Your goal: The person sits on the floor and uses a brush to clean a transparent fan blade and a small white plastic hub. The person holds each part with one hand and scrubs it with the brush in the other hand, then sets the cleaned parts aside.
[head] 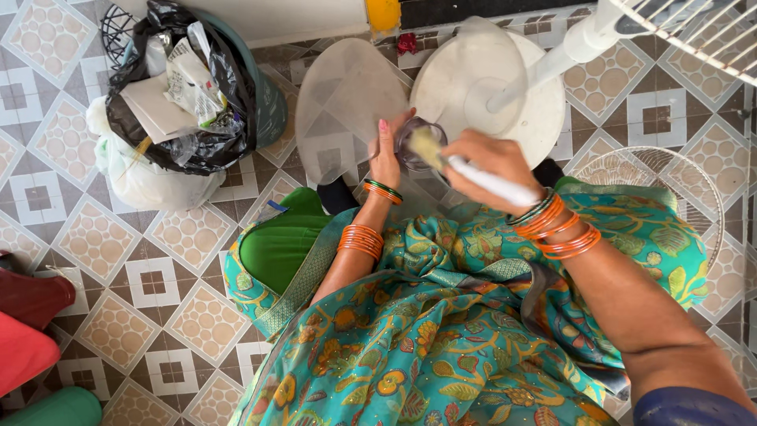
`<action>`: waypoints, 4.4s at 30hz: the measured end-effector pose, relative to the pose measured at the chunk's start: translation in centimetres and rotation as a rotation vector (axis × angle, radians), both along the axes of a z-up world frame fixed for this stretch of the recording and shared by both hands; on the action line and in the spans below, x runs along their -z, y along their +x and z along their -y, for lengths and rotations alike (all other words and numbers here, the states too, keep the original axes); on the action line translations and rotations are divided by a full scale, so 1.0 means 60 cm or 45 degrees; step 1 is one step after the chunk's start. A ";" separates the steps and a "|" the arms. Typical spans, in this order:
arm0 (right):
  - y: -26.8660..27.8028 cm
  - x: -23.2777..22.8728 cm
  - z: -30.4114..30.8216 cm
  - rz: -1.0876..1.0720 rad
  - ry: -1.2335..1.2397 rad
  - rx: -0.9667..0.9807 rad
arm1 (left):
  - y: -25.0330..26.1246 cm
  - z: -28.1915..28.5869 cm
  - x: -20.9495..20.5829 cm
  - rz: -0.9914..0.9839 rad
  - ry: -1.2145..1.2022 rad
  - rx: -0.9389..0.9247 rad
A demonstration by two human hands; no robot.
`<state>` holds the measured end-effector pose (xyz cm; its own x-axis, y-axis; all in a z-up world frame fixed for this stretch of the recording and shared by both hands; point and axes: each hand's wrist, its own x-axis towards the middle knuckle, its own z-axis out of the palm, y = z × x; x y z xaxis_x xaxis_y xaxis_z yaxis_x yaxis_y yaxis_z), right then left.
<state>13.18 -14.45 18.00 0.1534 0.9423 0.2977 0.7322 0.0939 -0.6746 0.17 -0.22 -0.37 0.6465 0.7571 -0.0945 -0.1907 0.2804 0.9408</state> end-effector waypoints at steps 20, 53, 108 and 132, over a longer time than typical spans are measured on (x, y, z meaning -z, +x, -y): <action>0.023 0.024 -0.006 0.209 -0.317 0.242 | -0.007 -0.002 -0.004 -0.196 0.021 -0.031; 0.026 0.061 -0.002 0.228 -0.283 0.222 | -0.005 0.003 -0.052 -0.345 0.491 -0.079; 0.150 0.023 0.025 -1.342 -0.384 0.177 | -0.002 -0.031 0.007 -1.124 0.808 0.041; 0.105 0.320 -0.017 -1.417 -0.451 0.888 | 0.020 0.010 0.105 -1.349 0.578 0.317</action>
